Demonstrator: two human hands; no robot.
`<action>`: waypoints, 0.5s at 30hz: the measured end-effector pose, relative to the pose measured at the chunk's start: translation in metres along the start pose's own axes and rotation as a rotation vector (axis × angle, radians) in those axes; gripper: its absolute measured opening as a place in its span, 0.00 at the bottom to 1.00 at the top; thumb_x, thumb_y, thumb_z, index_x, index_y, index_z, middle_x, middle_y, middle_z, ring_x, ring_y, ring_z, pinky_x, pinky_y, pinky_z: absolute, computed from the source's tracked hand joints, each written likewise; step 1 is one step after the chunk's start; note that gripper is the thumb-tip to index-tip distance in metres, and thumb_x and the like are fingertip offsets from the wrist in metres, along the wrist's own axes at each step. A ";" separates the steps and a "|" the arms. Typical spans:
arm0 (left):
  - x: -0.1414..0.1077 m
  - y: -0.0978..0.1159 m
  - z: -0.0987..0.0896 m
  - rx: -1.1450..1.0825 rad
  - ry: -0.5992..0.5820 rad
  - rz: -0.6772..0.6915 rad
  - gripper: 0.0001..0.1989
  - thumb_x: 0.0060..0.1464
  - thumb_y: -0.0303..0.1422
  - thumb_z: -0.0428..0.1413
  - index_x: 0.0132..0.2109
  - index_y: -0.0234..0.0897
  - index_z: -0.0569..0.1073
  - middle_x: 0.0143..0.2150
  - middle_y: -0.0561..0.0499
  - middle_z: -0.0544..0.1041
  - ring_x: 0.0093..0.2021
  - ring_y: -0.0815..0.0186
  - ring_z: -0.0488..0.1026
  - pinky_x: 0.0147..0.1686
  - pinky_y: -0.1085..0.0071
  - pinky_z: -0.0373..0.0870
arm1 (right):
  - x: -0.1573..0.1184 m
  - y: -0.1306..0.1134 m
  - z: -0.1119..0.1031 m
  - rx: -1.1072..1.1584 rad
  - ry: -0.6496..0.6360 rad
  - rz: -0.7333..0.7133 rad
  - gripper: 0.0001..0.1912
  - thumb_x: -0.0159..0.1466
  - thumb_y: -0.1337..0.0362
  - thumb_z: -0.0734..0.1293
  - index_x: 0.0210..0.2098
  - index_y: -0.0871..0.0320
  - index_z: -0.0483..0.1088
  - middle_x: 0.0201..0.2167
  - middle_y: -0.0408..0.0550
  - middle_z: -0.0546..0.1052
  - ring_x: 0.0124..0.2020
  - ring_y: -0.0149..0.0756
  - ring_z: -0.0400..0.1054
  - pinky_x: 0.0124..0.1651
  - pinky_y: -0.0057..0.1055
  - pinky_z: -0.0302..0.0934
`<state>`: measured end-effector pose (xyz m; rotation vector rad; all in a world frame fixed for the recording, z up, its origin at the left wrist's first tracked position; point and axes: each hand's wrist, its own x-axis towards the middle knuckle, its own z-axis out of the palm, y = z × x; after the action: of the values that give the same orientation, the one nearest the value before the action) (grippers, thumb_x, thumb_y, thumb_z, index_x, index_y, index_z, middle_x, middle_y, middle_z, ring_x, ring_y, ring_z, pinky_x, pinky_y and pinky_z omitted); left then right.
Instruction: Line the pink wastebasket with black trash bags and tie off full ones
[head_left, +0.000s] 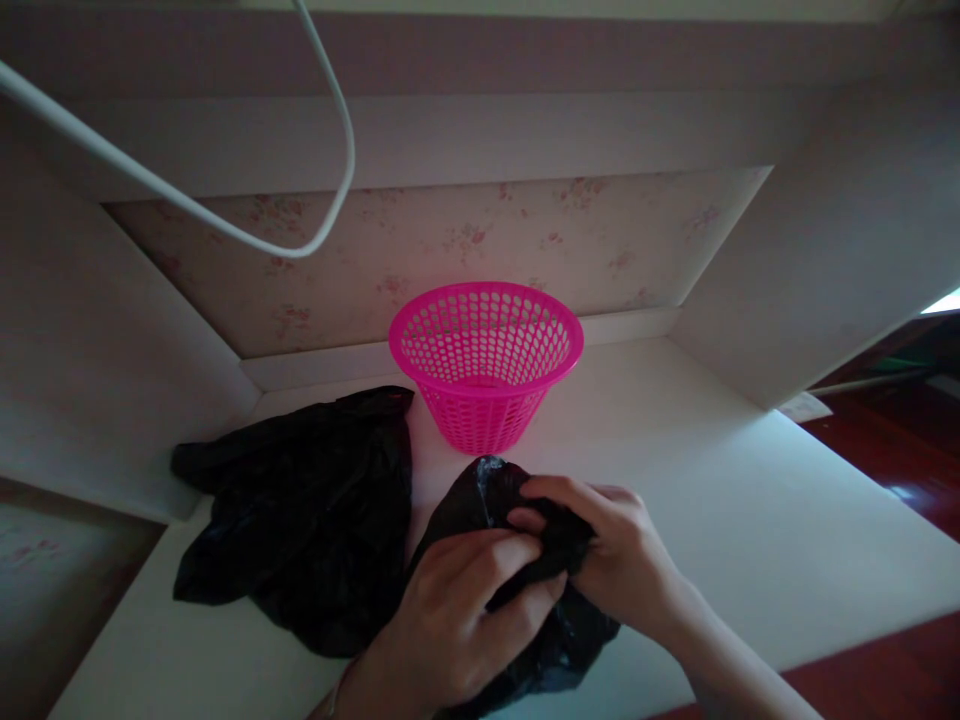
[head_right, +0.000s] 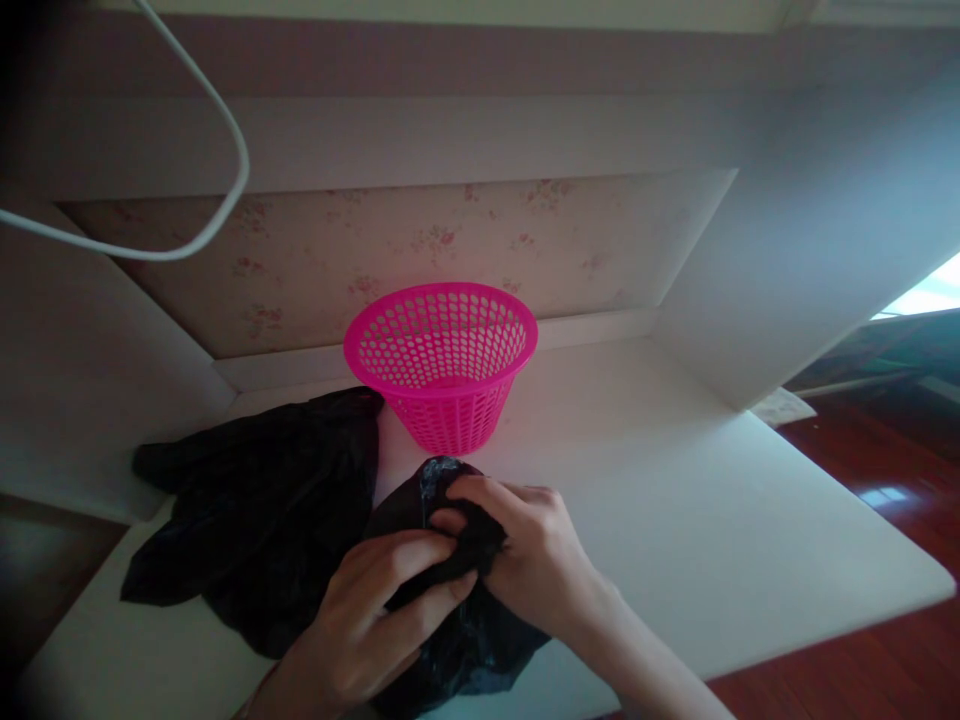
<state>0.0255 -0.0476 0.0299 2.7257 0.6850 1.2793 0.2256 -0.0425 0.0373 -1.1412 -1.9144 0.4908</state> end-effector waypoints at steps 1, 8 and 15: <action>0.001 -0.001 -0.001 0.015 0.016 0.010 0.11 0.71 0.29 0.52 0.47 0.38 0.80 0.43 0.49 0.85 0.44 0.66 0.83 0.49 0.74 0.78 | 0.000 -0.001 -0.006 0.078 -0.047 0.021 0.12 0.64 0.72 0.66 0.44 0.54 0.78 0.29 0.43 0.82 0.27 0.31 0.76 0.31 0.24 0.66; -0.001 -0.011 0.002 0.133 0.111 0.001 0.08 0.68 0.29 0.56 0.46 0.43 0.81 0.45 0.50 0.83 0.47 0.65 0.79 0.52 0.70 0.77 | -0.002 0.012 -0.022 0.714 -0.090 0.394 0.17 0.63 0.58 0.74 0.51 0.53 0.82 0.51 0.54 0.84 0.51 0.43 0.78 0.52 0.36 0.73; -0.015 -0.010 0.000 0.017 -0.058 0.027 0.08 0.67 0.29 0.56 0.50 0.42 0.79 0.44 0.52 0.85 0.50 0.64 0.76 0.60 0.63 0.71 | 0.017 0.087 0.011 0.202 0.271 0.601 0.19 0.59 0.48 0.74 0.38 0.56 0.85 0.39 0.52 0.86 0.41 0.46 0.80 0.48 0.41 0.73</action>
<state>0.0134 -0.0453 0.0167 2.7832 0.6589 1.1999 0.2588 0.0177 -0.0203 -1.5540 -1.2412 0.7851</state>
